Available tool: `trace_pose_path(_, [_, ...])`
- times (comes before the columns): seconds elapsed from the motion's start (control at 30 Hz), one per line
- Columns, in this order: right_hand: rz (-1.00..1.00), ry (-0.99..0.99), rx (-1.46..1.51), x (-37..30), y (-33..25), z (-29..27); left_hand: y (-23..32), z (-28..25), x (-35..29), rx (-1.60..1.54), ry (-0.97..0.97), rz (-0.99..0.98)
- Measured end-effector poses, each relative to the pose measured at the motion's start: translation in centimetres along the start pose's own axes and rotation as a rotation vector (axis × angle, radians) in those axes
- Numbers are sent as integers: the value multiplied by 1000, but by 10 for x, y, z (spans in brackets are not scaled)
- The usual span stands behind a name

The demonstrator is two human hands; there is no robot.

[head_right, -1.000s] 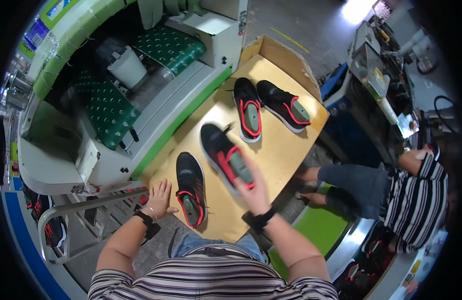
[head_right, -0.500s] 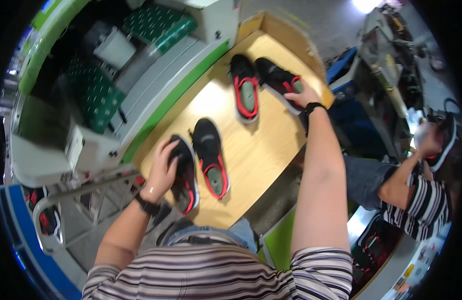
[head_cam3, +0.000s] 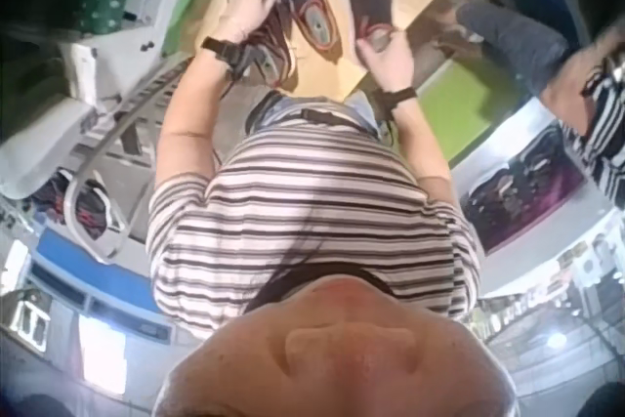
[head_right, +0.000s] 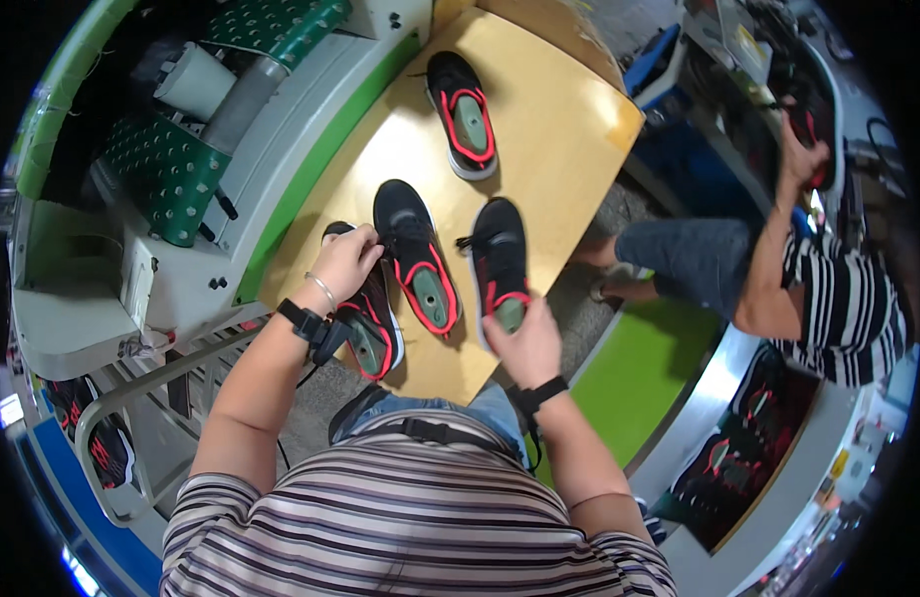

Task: Checking and sorting finished shoes at a factory workstation, including tying laces and placing them into a machine.

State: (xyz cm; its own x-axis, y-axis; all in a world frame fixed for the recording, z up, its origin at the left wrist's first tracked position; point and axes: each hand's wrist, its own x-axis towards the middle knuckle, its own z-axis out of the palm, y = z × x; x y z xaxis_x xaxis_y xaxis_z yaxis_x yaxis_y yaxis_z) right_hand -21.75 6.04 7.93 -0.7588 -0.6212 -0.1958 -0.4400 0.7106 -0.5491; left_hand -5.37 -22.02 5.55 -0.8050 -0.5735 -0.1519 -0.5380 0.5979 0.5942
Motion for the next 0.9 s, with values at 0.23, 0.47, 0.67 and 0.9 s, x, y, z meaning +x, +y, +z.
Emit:
trace_pose_path(0.23, [-173,-34,4,15,-21,-36,53,2,-58,-606,-256,-152])
trace_pose_path(0.47, [-584,-554,-162,115,-41,9,64,29,-34,-42,330,214])
trace_pose_path(0.67, [-580,-559,-110,126,-39,-4,69,28,-38,58,272,174])
trace_pose_path(0.9, [-402,-357,293,26,-14,-64,59,33,-57,-65,271,195])
